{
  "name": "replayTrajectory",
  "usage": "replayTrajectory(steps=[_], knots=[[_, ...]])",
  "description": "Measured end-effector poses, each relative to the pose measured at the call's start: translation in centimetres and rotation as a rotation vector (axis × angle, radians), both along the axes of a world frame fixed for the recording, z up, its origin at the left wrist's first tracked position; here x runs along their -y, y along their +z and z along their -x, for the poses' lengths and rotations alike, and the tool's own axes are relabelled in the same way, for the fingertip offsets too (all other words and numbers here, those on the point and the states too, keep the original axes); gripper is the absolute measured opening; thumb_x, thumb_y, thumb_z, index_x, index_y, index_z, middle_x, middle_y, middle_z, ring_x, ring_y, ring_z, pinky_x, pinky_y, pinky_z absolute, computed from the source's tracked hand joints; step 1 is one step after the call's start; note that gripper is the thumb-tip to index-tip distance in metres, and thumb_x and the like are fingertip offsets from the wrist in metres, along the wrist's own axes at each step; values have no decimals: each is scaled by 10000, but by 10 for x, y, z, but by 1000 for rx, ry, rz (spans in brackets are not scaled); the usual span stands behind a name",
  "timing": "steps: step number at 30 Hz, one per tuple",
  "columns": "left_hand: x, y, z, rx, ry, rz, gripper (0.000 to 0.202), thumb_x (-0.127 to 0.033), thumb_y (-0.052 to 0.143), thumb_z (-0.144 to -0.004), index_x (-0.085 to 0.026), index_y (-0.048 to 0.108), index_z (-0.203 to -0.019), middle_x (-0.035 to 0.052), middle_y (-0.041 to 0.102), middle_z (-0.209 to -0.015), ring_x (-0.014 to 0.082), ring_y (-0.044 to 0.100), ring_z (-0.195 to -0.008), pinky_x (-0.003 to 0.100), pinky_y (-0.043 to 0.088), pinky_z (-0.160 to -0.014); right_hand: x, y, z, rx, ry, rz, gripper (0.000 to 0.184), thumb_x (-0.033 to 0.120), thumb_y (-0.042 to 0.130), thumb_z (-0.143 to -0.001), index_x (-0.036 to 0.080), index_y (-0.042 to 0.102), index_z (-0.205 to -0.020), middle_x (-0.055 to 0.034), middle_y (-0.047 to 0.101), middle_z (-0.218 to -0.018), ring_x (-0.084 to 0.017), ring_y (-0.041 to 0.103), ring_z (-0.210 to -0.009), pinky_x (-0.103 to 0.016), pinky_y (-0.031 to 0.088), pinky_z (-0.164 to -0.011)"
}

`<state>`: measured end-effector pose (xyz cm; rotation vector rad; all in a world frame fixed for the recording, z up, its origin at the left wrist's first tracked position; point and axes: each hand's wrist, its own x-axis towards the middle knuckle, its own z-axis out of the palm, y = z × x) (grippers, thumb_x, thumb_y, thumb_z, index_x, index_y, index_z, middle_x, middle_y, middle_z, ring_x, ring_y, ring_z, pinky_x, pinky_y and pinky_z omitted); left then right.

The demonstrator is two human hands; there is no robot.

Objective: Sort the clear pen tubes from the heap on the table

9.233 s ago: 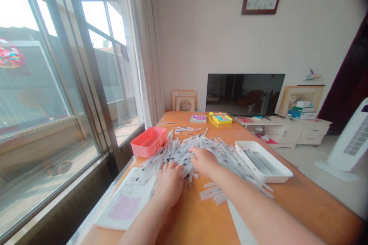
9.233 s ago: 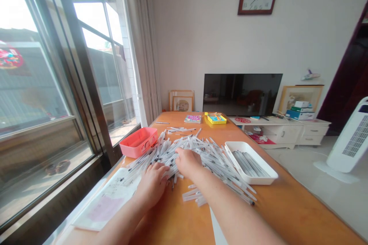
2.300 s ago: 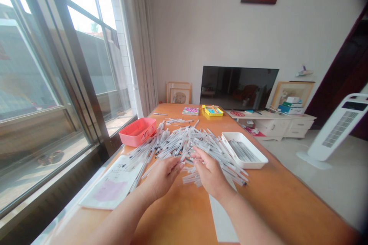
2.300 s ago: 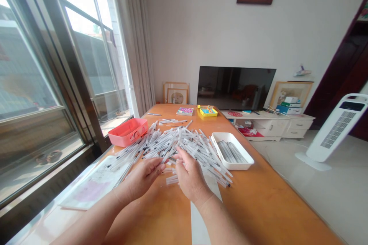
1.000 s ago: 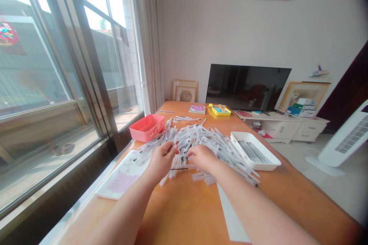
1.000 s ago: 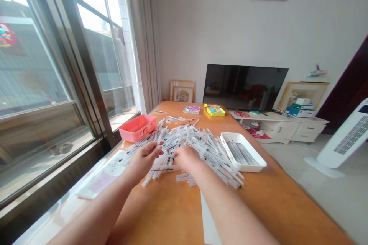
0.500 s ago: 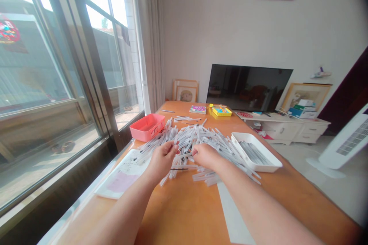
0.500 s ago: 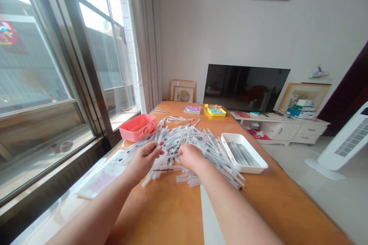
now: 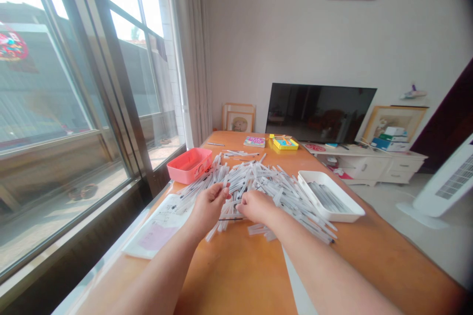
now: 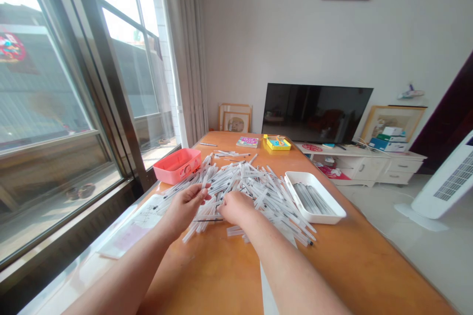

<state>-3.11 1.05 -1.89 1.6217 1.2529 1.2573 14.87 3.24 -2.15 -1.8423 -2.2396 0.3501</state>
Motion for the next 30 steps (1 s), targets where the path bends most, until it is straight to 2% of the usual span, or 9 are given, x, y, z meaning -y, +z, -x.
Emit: replayTrajectory(steps=[8,13,19,26,30], knots=[[5,7,-1,-11,-5,13,469,-538,585,-859,-162,715,-1108,64,737,-860,200,618,-783,310,480,-741,9,0,-20,-42,53,-1,136,261,621,-793,263,728,-877,2,737,-858,-172,637,-786,-246,344,-617],[4,3,0,-11,-19,11,437,-534,575,-872,-171,719,-1068,60,734,-868,198,617,-782,311,479,-748,11,-3,-30,-23,-19,-25,136,212,611,-788,257,723,-851,-6,730,-824,-179,620,-752,-261,318,-601],[1,-1,1,-33,-21,-1,429,-530,564,-889,-171,710,-1074,55,739,-874,198,629,-803,312,482,-777,3,-4,-24,-27,4,-27,153,223,627,-797,268,748,-879,-12,746,-865,-190,652,-822,-261,353,-635],[3,5,0,-35,-22,-1,444,-503,563,-889,-149,702,-1117,58,725,-862,193,609,-783,304,476,-756,-5,-4,-15,-25,61,-24,263,247,589,-831,330,772,-1002,-3,766,-987,-206,675,-959,-269,419,-754],[4,6,0,-35,-23,0,412,-487,560,-890,-148,701,-1076,57,723,-863,189,603,-784,293,471,-747,-8,-2,-8,-7,78,-25,255,254,571,-841,327,779,-969,-14,766,-988,-225,673,-984,-289,434,-786]])
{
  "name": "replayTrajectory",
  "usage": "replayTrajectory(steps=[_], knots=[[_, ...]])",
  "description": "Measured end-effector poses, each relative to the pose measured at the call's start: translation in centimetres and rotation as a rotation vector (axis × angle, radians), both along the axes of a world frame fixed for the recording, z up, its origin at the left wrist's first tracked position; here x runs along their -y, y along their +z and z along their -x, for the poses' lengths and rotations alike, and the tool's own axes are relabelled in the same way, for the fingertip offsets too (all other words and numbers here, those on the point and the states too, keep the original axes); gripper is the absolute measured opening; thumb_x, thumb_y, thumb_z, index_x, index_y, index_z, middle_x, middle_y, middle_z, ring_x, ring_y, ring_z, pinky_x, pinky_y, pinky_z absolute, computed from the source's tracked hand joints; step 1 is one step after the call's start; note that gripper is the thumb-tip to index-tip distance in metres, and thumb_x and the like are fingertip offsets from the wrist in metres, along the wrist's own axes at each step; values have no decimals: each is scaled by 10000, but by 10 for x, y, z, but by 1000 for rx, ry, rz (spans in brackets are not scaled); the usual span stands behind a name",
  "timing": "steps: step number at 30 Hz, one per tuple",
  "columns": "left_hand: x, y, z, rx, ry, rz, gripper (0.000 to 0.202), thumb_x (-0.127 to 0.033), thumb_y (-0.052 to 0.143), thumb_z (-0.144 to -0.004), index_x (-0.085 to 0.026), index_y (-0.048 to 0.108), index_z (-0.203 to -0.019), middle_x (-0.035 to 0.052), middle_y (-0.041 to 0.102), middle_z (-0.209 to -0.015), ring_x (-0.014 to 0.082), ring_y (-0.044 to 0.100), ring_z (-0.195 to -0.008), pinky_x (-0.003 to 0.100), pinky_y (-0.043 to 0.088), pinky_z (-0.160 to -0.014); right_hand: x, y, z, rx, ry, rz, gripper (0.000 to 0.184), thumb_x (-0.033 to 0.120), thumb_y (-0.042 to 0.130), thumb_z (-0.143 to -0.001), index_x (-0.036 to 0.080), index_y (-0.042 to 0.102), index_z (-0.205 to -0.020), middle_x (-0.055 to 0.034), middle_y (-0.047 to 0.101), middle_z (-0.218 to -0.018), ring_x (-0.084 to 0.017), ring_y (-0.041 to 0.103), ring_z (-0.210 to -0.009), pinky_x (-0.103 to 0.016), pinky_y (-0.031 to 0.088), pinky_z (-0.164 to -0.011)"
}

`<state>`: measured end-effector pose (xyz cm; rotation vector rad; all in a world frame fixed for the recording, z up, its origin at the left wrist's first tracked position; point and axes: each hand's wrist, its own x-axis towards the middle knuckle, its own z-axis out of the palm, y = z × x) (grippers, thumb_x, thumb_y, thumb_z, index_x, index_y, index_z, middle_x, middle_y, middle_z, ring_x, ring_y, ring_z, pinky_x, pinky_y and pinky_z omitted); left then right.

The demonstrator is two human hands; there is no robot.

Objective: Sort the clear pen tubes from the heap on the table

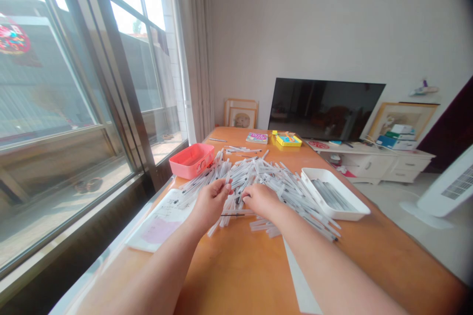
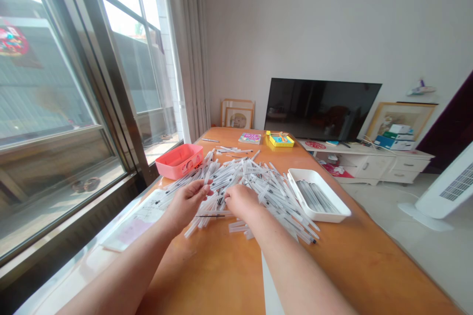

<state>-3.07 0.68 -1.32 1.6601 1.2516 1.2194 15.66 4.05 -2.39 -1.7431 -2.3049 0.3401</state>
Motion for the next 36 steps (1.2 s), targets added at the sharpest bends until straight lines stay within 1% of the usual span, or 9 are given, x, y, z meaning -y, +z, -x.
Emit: replayTrajectory(steps=[6,11,16,21,23,27,31,34,36], knots=[[-4,-8,3,-10,-3,-22,377,-486,557,-896,-170,698,-1045,49,728,-873,196,623,-819,297,480,-771,-3,1,7,13,11,-8,220,228,643,-768,297,778,-928,-49,759,-969,-256,671,-978,-309,434,-784],[-7,-13,4,-9,-8,-28,368,-486,554,-900,-174,701,-1029,54,739,-891,201,637,-835,307,488,-782,-5,-1,6,-32,39,-20,165,221,658,-742,278,759,-860,-43,748,-922,-244,665,-931,-299,415,-749],[-6,-12,4,-18,-7,-21,361,-497,548,-902,-176,693,-981,49,730,-888,201,642,-845,307,485,-786,-6,-2,2,-150,57,-24,81,228,647,-735,237,714,-780,-25,725,-820,-207,651,-835,-274,394,-688],[-1,-8,0,-36,-39,-23,351,-490,544,-902,-172,686,-940,31,691,-838,173,589,-773,278,456,-725,-2,2,-8,-318,20,-4,77,231,570,-765,208,633,-802,0,691,-691,-163,639,-666,-234,410,-574],[2,-6,-3,-54,-67,-18,349,-488,543,-904,-168,681,-927,14,653,-780,153,543,-707,259,422,-663,5,7,-14,-474,-12,56,70,233,552,-770,209,592,-823,10,686,-654,-157,644,-606,-227,436,-539],[11,-1,-10,-136,-146,-38,342,-478,524,-919,-169,663,-877,-15,560,-690,130,458,-644,243,355,-604,30,26,-27,-926,-81,176,97,232,610,-733,212,540,-797,11,669,-604,-180,671,-593,-252,498,-548],[26,8,-20,-194,-236,-56,324,-462,499,-932,-186,639,-839,-9,574,-721,142,481,-685,241,371,-625,60,44,-39,-1066,-91,152,102,221,634,-733,201,559,-798,24,656,-629,-149,642,-592,-236,484,-558],[37,13,-27,-256,-273,-91,314,-461,512,-921,-194,644,-823,-2,595,-720,155,506,-706,240,390,-638,78,46,-46,-1151,-94,123,115,250,645,-770,188,607,-859,21,656,-671,-129,612,-619,-224,463,-571],[42,15,-30,-294,-300,-120,313,-449,501,-929,-194,646,-818,6,610,-730,159,519,-714,239,399,-647,86,44,-48,-1185,-116,104,148,279,637,-804,177,641,-912,7,672,-709,-128,615,-646,-240,481,-624]])
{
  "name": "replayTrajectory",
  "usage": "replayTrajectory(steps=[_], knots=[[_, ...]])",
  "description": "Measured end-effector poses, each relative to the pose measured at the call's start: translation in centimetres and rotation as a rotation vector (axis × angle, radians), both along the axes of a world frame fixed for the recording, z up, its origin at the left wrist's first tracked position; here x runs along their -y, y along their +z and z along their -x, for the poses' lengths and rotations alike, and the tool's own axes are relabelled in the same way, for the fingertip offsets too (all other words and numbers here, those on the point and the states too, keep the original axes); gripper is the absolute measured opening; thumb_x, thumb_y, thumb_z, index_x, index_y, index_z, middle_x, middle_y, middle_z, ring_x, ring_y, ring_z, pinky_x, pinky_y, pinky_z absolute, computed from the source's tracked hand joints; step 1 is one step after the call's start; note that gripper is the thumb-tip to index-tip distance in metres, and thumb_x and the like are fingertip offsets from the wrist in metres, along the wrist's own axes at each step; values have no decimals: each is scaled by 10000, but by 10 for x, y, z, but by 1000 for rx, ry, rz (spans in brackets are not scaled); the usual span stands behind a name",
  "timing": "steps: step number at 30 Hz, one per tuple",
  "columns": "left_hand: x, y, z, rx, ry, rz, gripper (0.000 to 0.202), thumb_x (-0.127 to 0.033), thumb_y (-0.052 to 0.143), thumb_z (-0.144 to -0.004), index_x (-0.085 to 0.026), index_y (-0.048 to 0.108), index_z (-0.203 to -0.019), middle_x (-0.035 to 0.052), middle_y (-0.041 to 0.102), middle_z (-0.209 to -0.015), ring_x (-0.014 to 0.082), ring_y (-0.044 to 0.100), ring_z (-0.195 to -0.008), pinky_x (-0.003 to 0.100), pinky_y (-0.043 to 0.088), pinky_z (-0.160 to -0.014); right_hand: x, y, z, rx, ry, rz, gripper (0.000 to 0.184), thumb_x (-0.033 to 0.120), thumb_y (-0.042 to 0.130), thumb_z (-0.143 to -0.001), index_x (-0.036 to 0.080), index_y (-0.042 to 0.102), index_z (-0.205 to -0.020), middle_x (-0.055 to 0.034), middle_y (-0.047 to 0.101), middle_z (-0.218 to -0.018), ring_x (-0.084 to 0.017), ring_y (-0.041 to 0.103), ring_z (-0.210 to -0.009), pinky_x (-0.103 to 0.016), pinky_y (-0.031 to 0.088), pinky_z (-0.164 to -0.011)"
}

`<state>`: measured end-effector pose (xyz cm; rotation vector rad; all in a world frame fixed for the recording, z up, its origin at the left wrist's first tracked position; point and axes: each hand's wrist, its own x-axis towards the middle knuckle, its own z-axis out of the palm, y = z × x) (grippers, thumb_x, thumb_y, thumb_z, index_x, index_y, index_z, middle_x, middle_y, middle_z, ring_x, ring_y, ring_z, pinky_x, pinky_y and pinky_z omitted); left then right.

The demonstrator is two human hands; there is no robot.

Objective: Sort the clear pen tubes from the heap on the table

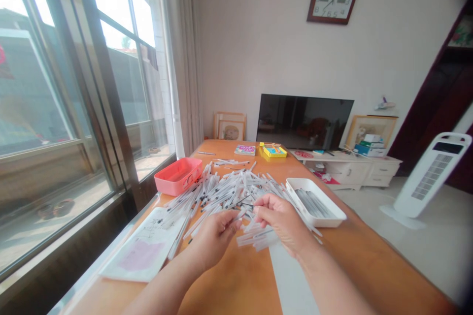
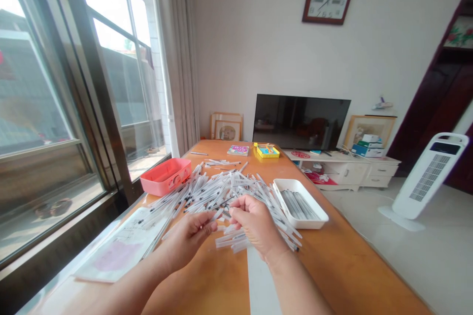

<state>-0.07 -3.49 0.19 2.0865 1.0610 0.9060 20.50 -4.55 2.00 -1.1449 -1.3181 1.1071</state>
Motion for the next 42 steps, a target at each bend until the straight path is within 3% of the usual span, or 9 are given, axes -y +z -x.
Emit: replayTrajectory(steps=[6,22,42], knots=[[3,1,-5,-90,-38,-74,299,-381,458,-965,-199,665,-848,25,636,-758,165,540,-710,249,406,-656,6,-5,-2,9,-15,-32,205,313,646,-819,177,650,-972,-18,692,-841,-156,662,-723,-291,523,-707],[-2,-7,-8,-153,-53,-118,262,-315,448,-985,-207,683,-944,56,694,-870,201,625,-824,271,437,-735,0,-16,-3,126,22,-99,131,275,623,-819,182,653,-906,-10,697,-761,-170,663,-713,-299,529,-661],[-3,-8,-11,-168,-71,-134,239,-285,444,-981,-214,661,-913,28,655,-791,180,597,-762,250,407,-698,-1,-17,-2,100,63,-90,116,281,617,-825,183,646,-879,-2,684,-735,-143,621,-660,-286,505,-659]])
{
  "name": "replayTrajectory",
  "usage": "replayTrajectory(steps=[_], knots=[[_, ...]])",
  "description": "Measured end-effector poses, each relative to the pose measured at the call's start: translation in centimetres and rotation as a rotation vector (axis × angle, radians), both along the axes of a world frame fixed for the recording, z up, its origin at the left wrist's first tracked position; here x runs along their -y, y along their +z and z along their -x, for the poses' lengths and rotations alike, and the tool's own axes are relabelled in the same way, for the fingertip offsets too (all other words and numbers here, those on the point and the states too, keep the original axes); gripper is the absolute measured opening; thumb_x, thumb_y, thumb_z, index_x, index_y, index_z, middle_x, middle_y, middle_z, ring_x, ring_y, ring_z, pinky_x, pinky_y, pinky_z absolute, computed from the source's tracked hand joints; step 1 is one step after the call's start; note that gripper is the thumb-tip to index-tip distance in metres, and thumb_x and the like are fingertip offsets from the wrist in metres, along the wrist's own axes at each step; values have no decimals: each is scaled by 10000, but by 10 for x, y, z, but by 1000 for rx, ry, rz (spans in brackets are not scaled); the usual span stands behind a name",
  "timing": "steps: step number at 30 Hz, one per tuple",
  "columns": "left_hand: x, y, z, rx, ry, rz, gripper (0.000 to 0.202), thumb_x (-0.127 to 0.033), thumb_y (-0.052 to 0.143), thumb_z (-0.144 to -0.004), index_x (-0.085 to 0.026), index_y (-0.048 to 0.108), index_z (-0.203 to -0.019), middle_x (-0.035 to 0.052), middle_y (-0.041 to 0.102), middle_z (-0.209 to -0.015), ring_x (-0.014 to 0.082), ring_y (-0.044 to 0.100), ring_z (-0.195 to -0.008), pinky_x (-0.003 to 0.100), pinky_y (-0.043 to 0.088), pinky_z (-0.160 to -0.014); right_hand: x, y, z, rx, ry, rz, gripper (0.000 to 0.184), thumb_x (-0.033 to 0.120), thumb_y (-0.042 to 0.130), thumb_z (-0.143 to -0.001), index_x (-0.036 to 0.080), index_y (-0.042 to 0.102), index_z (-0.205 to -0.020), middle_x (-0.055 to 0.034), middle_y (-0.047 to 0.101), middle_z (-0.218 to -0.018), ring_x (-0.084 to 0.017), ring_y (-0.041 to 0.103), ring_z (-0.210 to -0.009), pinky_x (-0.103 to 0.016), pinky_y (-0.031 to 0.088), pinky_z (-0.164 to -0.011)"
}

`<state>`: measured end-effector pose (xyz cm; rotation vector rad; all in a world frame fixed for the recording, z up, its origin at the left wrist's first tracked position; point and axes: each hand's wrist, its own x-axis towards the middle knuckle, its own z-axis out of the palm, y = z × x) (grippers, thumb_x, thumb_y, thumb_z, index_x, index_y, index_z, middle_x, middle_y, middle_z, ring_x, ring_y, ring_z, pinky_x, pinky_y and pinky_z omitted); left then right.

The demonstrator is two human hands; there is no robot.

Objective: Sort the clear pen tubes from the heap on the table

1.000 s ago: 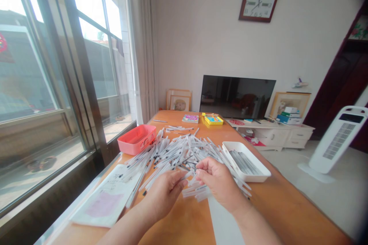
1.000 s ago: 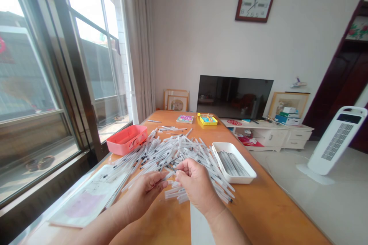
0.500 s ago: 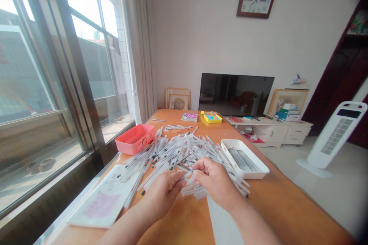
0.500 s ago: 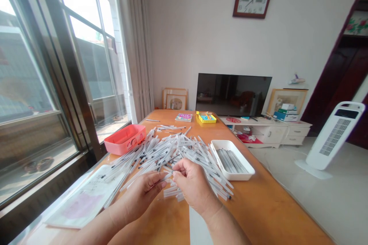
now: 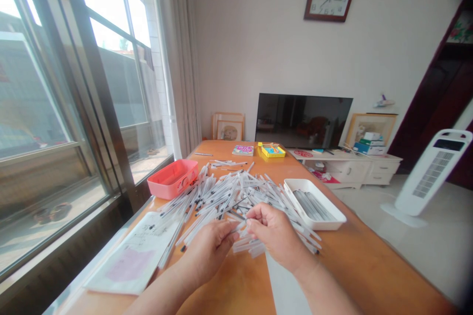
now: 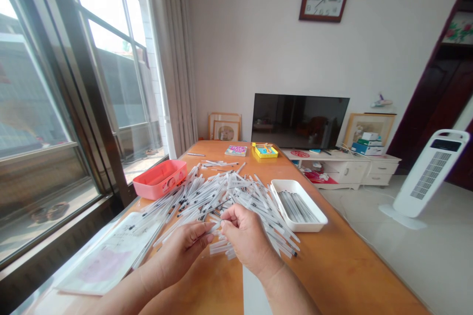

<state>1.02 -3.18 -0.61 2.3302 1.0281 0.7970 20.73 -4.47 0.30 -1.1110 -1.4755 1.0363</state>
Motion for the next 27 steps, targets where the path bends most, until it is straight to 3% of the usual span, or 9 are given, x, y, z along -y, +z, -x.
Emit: replayTrajectory(steps=[5,11,15,22,27], knots=[[0,2,0,16,-18,24,238,-280,439,-984,-223,668,-951,31,678,-838,184,611,-793,251,413,-718,-1,0,1,-33,18,17,125,298,642,-818,182,644,-864,1,673,-726,-143,616,-667,-284,508,-658],[-1,1,-1,3,-9,32,279,-322,417,-990,-210,651,-887,32,646,-776,176,582,-729,252,405,-668,-1,1,1,-63,28,59,228,362,664,-812,176,671,-944,-9,670,-756,-152,636,-686,-274,505,-623],[-3,-1,-3,-18,5,21,283,-317,418,-990,-207,638,-851,27,633,-754,174,575,-718,252,402,-665,-4,-4,0,-29,29,63,236,395,648,-839,165,661,-891,-5,667,-708,-137,615,-623,-263,493,-601],[-5,-5,-13,-29,79,-71,252,-262,435,-975,-203,660,-879,57,669,-821,204,602,-793,277,412,-725,-12,-19,-1,65,-67,-7,282,468,577,-903,197,576,-825,20,626,-679,-141,601,-576,-253,449,-555],[-5,0,-24,-89,150,-118,217,-254,450,-956,-215,649,-880,68,685,-837,224,612,-820,288,410,-737,-15,-21,-2,164,-210,-141,332,481,532,-923,216,509,-724,35,536,-619,-139,496,-575,-259,376,-559]])
